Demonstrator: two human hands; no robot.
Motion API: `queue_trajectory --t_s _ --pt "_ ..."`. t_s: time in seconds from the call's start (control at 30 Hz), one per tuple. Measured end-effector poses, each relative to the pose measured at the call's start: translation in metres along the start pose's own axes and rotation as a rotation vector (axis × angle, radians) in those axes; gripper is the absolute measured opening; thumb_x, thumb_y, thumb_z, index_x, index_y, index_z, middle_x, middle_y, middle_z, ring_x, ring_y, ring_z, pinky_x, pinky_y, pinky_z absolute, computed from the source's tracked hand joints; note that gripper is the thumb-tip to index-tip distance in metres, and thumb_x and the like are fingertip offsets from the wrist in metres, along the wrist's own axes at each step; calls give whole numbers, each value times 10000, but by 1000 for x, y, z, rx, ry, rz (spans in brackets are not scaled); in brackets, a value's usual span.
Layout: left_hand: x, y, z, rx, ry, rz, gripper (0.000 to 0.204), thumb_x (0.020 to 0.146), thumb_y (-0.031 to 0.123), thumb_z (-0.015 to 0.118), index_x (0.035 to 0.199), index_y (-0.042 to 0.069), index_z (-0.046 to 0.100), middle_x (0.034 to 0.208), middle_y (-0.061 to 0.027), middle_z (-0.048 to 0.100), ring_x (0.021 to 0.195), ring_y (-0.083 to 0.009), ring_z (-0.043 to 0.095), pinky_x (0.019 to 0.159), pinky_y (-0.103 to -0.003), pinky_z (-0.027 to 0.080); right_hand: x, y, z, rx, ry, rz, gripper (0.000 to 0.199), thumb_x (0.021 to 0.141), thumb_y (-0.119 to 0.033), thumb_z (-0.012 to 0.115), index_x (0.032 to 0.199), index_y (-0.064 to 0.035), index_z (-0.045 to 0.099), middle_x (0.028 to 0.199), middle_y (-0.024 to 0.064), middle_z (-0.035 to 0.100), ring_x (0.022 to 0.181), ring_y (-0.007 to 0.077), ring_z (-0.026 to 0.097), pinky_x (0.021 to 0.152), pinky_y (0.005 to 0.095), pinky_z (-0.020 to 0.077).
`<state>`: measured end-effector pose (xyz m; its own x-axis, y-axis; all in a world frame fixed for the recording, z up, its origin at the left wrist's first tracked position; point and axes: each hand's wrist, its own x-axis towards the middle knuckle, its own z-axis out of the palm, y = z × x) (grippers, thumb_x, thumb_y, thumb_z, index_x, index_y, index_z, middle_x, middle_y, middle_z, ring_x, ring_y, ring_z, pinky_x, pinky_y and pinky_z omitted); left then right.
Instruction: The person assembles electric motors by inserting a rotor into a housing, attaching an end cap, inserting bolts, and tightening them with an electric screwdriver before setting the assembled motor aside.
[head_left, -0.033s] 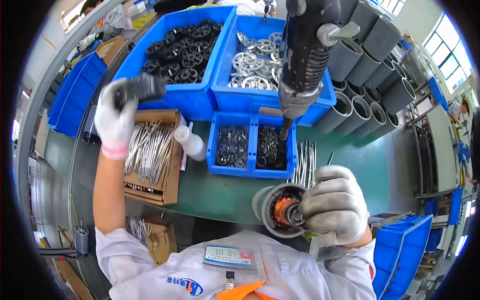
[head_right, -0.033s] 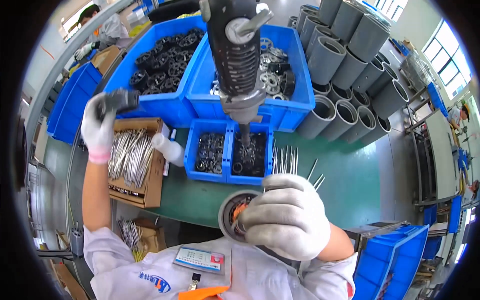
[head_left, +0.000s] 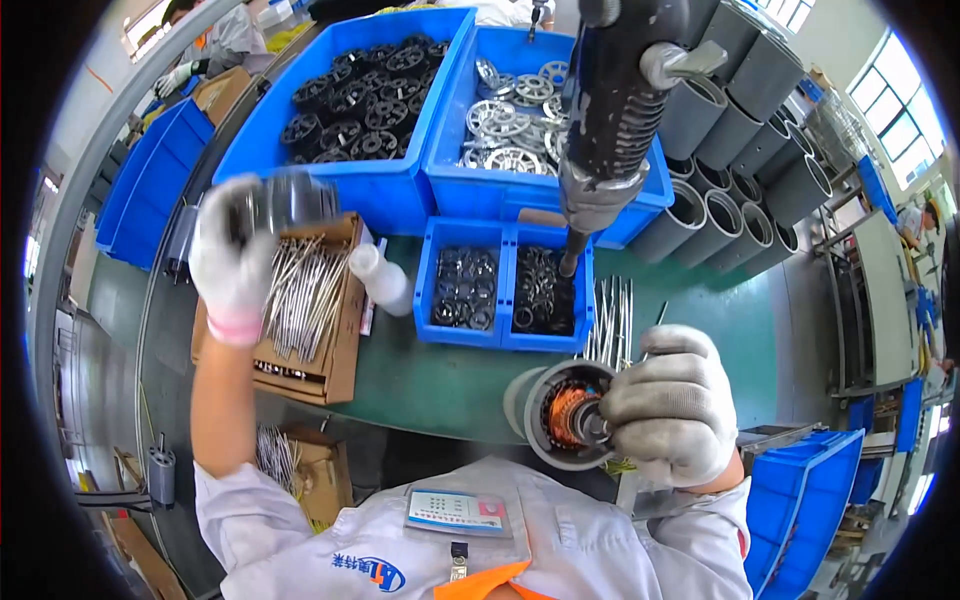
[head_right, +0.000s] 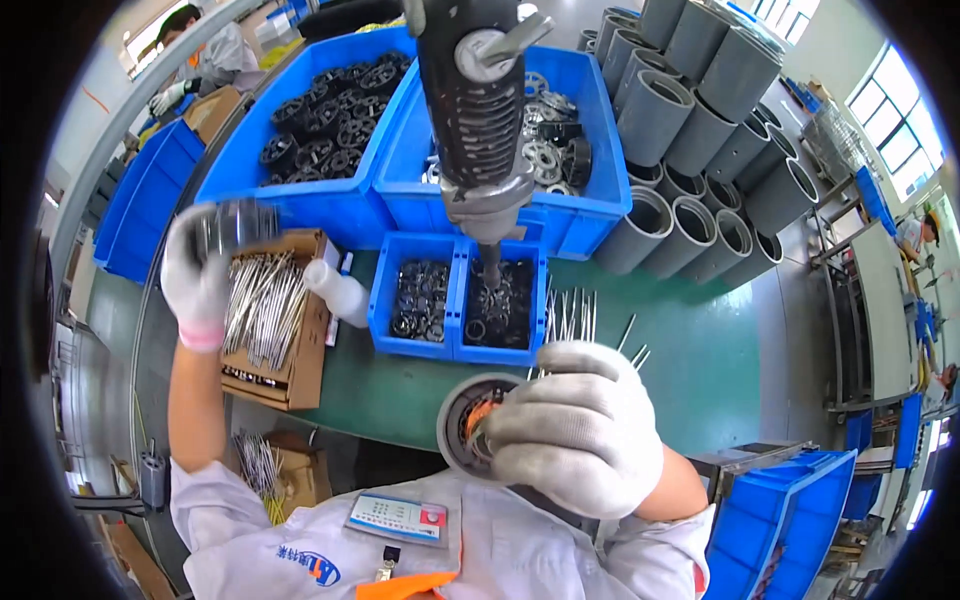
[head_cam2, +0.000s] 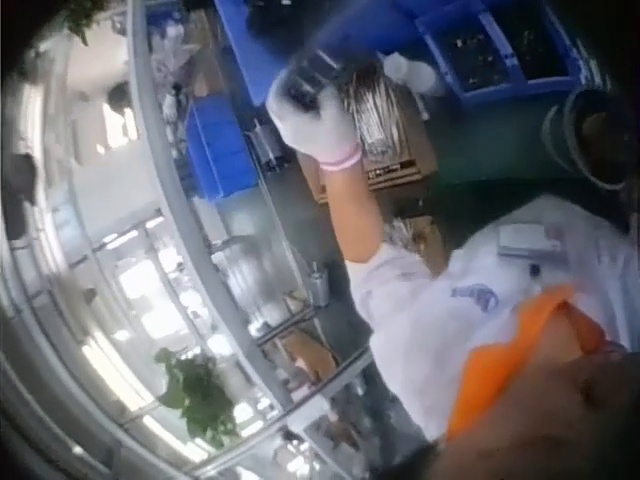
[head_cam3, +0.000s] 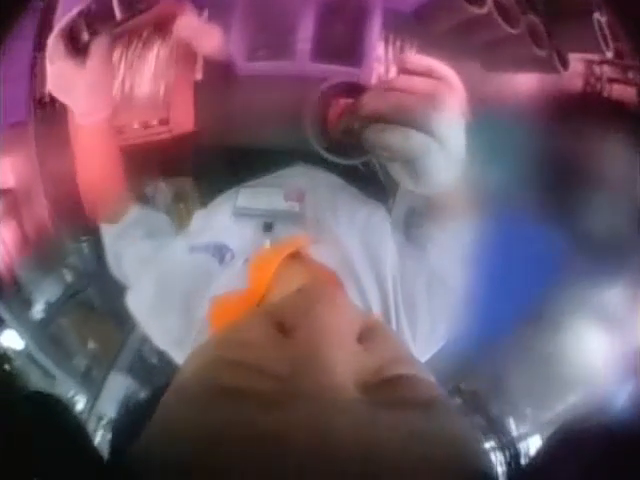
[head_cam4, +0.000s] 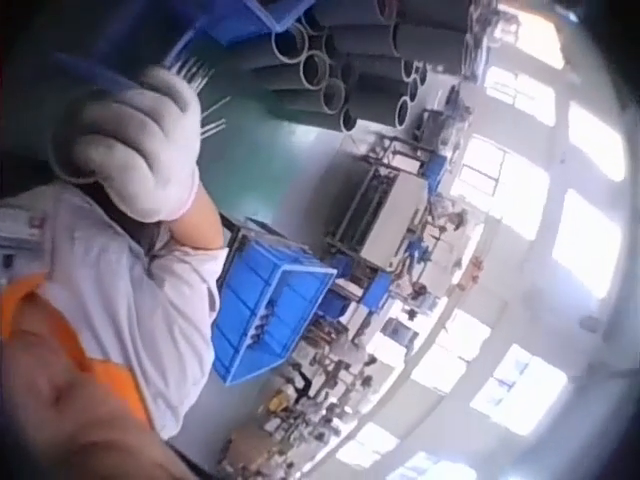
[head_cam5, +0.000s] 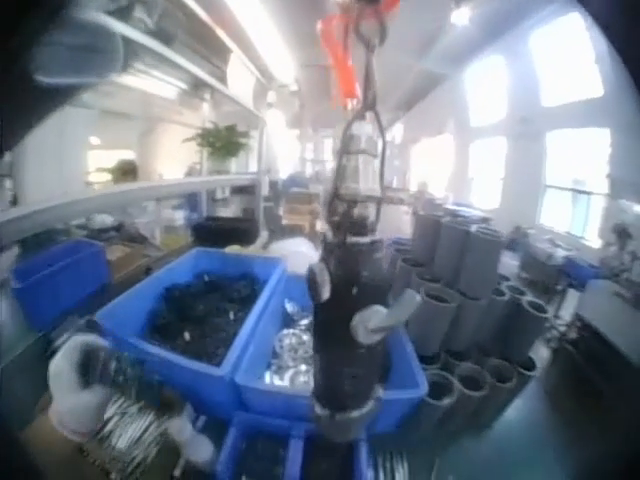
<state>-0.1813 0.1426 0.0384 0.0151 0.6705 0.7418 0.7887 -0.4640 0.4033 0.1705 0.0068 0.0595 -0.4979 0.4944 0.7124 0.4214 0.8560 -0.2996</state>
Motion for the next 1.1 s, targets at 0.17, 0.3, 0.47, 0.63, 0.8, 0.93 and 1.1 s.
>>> queue_trajectory --t_s 0.17,0.3,0.47,0.63,0.8,0.93,1.1 --pt "-102 54 -23 -506 -399 -362 308 627 28 619 934 19 597 817 -66 643 718 -146 620 686 -264 492 -24 -1 7 -112 -7 26 139 635 -146 678 765 -126 633 914 67 658 834 214 627 845 417 424" --pt "-141 72 -25 -955 -592 -1006 315 747 58 612 1014 -69 503 802 -107 616 524 -130 576 472 -235 495 -33 -14 6 99 81 328 309 658 -193 710 926 -55 643 1002 127 635 922 297 591 911 482 393" --pt "-149 85 -19 -1263 -597 -935 569 765 179 729 1160 -108 436 959 -171 617 670 -172 623 547 -256 535 -18 -19 5 -90 -113 325 437 605 -203 761 991 -38 636 1001 121 639 931 299 595 911 461 405" --pt "-140 93 -20 -1329 -541 -858 633 718 147 778 1174 -100 414 1000 -193 605 736 -206 638 623 -304 551 -20 -21 11 -6 -45 393 402 622 -192 756 976 -38 640 980 120 647 921 296 605 909 449 410" --pt "-133 90 -17 -1096 -441 -508 557 681 54 794 1113 -47 458 1027 -184 590 850 -233 630 734 -343 531 -23 -24 15 -57 -15 433 393 625 -179 759 964 -23 637 979 132 651 913 303 607 913 448 412" --pt "-111 97 -10 -904 -305 41 562 661 77 808 1103 8 468 1082 -207 579 999 -298 606 832 -412 506 -25 -22 9 -39 -50 409 499 606 -211 780 1035 -14 620 1031 150 635 956 318 592 942 455 392" --pt "-80 128 1 -614 -273 562 461 603 -38 731 1036 -35 575 973 -229 598 765 -329 647 626 -362 549 -25 -27 9 235 225 451 1015 485 -487 852 1256 53 472 1215 201 550 1156 350 500 1023 472 312"
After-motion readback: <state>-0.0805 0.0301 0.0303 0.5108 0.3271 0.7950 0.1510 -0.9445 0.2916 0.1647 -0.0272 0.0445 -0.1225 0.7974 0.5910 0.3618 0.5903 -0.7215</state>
